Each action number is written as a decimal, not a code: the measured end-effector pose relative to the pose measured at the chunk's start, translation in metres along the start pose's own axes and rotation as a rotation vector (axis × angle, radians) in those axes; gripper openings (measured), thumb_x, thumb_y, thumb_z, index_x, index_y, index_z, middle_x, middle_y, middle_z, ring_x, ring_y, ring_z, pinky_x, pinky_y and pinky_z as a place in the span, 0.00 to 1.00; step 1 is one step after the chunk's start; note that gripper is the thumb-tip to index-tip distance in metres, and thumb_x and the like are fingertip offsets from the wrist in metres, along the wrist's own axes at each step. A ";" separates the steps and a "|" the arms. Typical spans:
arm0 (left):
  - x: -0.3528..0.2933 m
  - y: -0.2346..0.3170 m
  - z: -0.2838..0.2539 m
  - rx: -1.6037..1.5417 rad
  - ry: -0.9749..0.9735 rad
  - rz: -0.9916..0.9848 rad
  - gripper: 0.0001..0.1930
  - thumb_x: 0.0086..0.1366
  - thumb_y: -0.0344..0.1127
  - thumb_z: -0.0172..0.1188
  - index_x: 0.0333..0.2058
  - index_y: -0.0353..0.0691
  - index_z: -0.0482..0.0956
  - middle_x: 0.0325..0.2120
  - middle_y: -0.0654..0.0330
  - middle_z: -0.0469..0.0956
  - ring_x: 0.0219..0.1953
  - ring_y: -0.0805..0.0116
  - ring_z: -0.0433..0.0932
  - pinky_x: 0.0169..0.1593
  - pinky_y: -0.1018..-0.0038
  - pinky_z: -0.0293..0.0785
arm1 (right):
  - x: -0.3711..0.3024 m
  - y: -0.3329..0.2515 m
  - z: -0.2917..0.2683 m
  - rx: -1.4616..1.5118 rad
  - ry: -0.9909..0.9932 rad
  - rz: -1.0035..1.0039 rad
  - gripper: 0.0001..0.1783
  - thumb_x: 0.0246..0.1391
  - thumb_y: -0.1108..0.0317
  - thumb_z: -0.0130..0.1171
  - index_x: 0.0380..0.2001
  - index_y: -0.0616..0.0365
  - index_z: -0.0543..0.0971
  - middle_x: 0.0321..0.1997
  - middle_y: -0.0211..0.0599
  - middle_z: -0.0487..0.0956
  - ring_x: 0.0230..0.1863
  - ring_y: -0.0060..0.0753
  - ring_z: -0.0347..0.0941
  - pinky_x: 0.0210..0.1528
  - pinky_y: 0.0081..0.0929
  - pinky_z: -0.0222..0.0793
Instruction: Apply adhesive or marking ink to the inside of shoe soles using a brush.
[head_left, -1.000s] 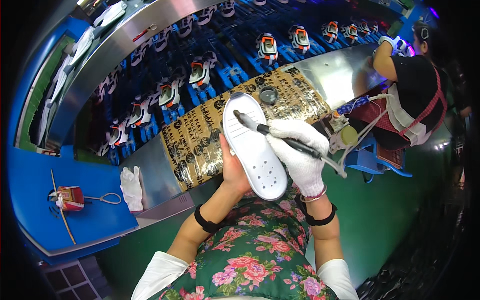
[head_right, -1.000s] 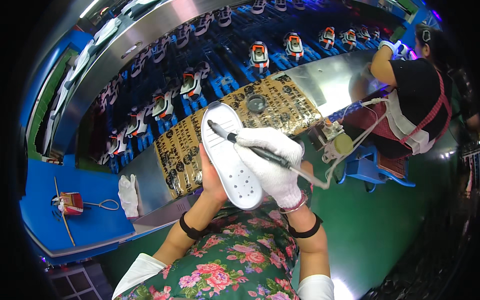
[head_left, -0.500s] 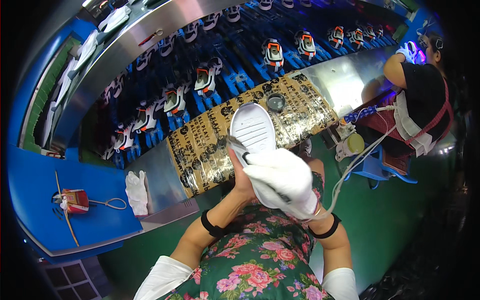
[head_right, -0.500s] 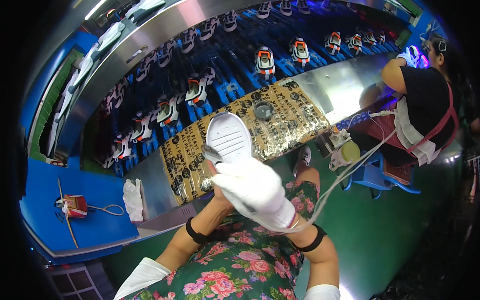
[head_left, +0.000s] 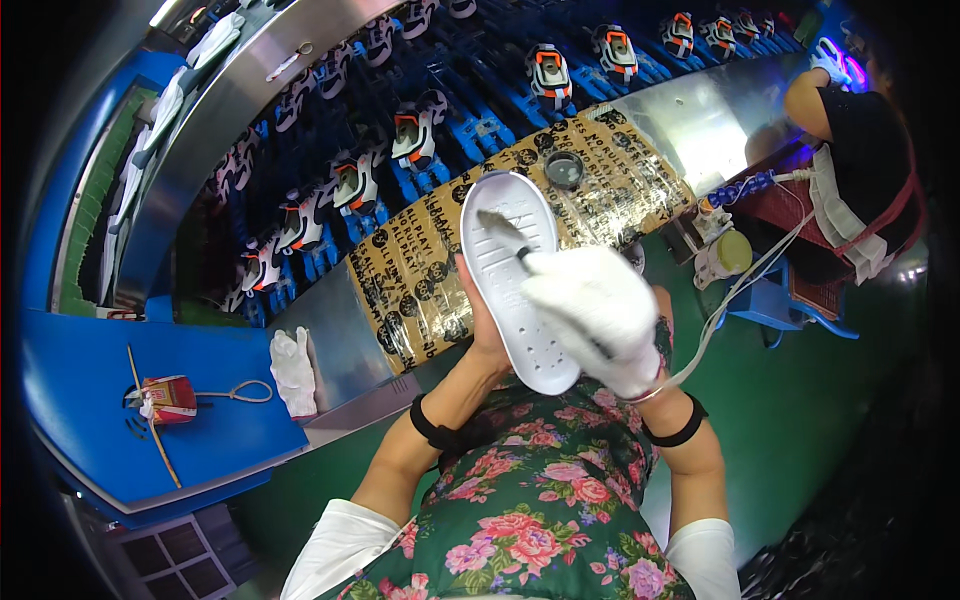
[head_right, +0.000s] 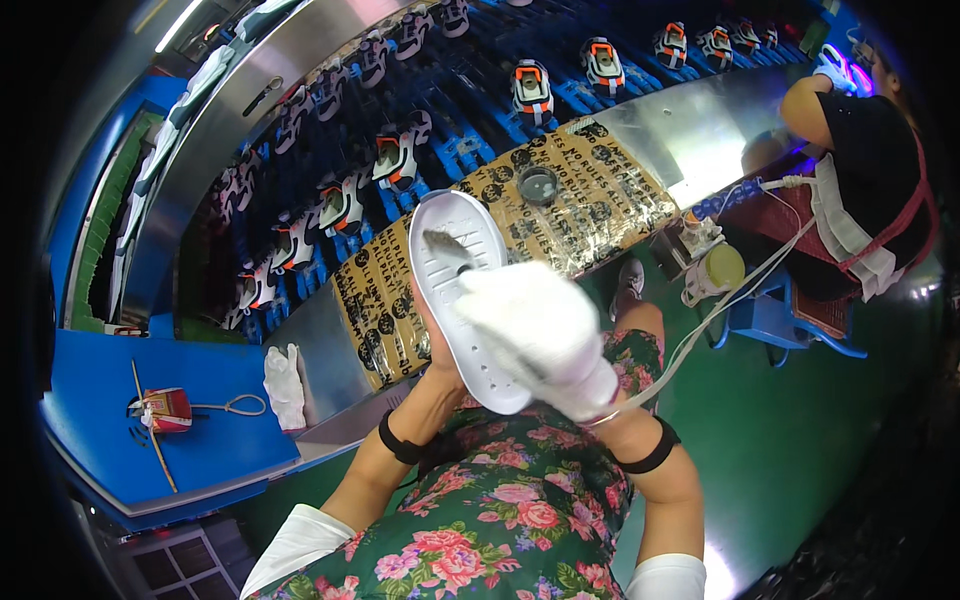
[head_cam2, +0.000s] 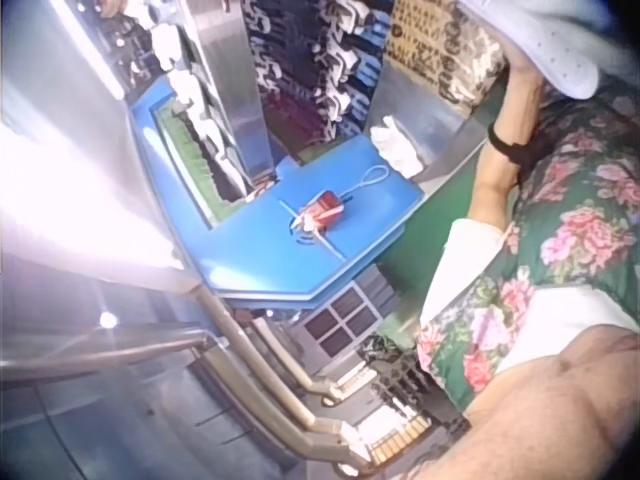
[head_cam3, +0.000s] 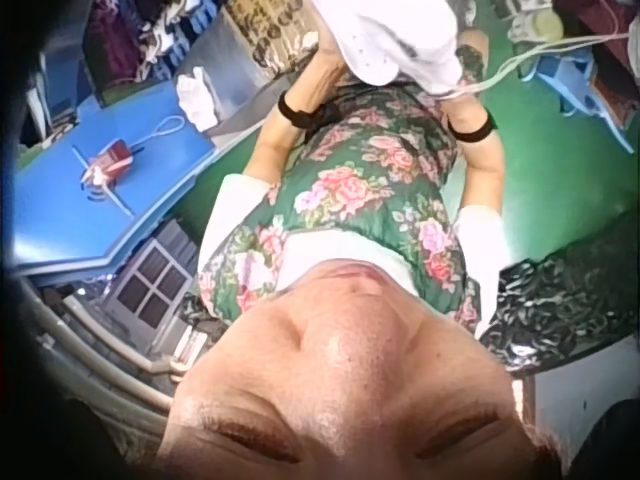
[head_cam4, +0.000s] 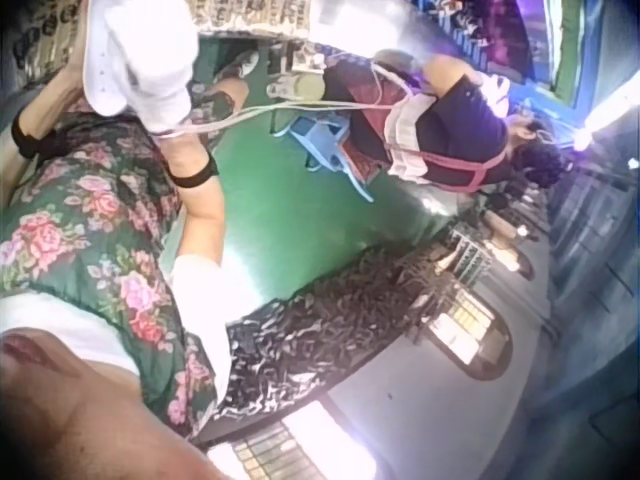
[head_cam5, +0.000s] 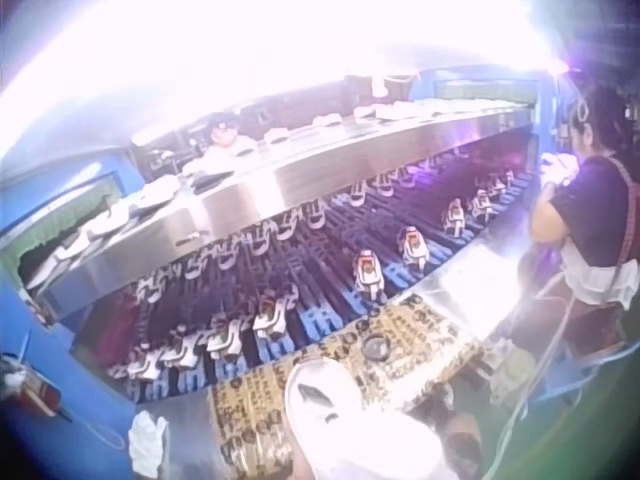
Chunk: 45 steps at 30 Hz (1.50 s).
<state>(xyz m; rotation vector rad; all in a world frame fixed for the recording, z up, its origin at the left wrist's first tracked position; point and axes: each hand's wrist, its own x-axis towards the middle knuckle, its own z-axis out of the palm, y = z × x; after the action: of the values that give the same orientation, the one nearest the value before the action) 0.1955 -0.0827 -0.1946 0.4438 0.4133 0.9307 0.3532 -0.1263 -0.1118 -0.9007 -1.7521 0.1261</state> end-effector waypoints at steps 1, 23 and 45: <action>0.001 0.002 -0.003 -0.012 -0.001 -0.024 0.50 0.61 0.81 0.30 0.64 0.43 0.61 0.57 0.53 0.71 0.56 0.59 0.74 0.61 0.60 0.71 | -0.005 -0.002 0.007 -0.038 -0.049 -0.053 0.17 0.41 0.76 0.66 0.39 0.57 0.84 0.42 0.41 0.83 0.40 0.45 0.80 0.43 0.34 0.76; 0.018 0.018 -0.022 -0.144 -0.239 -0.136 0.53 0.53 0.87 0.35 0.55 0.40 0.67 0.35 0.46 0.76 0.32 0.53 0.79 0.34 0.59 0.80 | -0.036 -0.006 0.012 0.341 -0.179 0.071 0.14 0.39 0.78 0.69 0.34 0.57 0.85 0.41 0.39 0.85 0.39 0.38 0.81 0.40 0.33 0.76; 0.042 0.048 -0.032 -0.014 -0.324 -0.264 0.56 0.50 0.88 0.38 0.62 0.45 0.65 0.35 0.45 0.77 0.28 0.55 0.79 0.31 0.63 0.79 | -0.047 -0.004 0.011 0.404 -0.136 0.177 0.11 0.41 0.77 0.70 0.31 0.56 0.84 0.36 0.39 0.85 0.35 0.38 0.81 0.38 0.31 0.76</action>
<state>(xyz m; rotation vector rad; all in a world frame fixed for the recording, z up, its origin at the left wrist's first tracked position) 0.1692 -0.0173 -0.2022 0.5046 0.1640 0.5925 0.3469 -0.1547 -0.1509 -0.7591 -1.6843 0.6464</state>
